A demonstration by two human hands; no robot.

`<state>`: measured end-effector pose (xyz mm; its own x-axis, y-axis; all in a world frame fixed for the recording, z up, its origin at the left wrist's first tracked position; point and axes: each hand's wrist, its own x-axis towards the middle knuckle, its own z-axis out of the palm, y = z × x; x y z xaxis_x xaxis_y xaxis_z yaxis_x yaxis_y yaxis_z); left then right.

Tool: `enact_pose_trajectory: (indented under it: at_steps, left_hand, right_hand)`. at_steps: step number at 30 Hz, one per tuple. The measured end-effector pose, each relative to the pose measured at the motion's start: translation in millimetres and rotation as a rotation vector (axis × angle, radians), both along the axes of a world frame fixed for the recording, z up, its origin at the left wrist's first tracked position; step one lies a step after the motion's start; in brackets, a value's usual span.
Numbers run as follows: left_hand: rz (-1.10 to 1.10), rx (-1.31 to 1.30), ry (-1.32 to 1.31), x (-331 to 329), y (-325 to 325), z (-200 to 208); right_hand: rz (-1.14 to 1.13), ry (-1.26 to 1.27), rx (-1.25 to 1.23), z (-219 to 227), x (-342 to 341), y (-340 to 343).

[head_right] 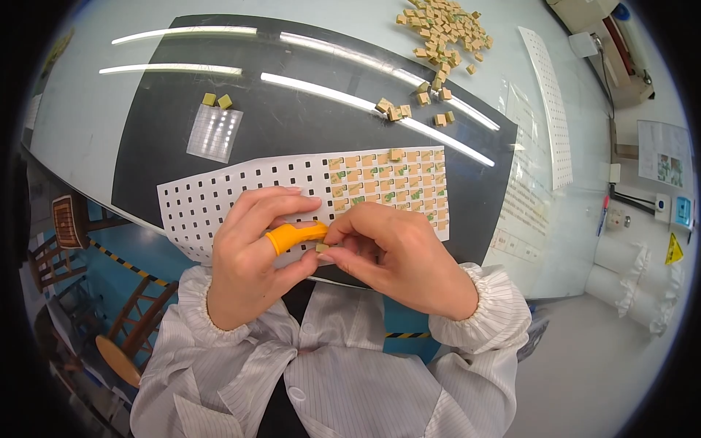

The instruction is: The person is placing small square components into a grid board using dextrous hand movements.

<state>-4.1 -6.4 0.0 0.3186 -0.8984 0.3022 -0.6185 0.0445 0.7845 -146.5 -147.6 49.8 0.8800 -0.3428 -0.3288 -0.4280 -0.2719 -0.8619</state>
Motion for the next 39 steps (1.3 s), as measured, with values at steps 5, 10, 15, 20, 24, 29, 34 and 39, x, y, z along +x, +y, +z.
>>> enact_pose_trajectory:
  at_steps: [5,10,15,20,24,29,34,39]
  left_hand:
    - [0.009,-0.008,-0.002,0,-1,1]
    - [0.021,0.000,0.019,-2,0,0]
    - [0.015,-0.002,0.029,-1,0,0]
    - [0.013,-0.002,0.013,0,0,0]
    - [0.022,-0.013,0.015,0,0,0]
    - [0.022,-0.018,0.004,-1,-1,0]
    - [0.030,-0.022,0.003,-1,0,0]
    - [0.023,-0.022,0.002,0,-1,0]
  right_hand:
    - [-0.022,0.021,0.049,-1,-1,-3]
    - [-0.218,0.030,-0.117,-1,-1,-1]
    - [-0.196,-0.034,-0.414,-8,-3,8]
    - [-0.205,-0.079,-0.517,-9,-4,15]
    - [-0.222,-0.063,-0.470,-9,-3,16]
    - [-0.216,-0.118,-0.556,-11,-4,18]
    - [-0.235,-0.038,-0.466,-8,-2,18]
    - [-0.262,-0.020,-0.374,-9,-2,15]
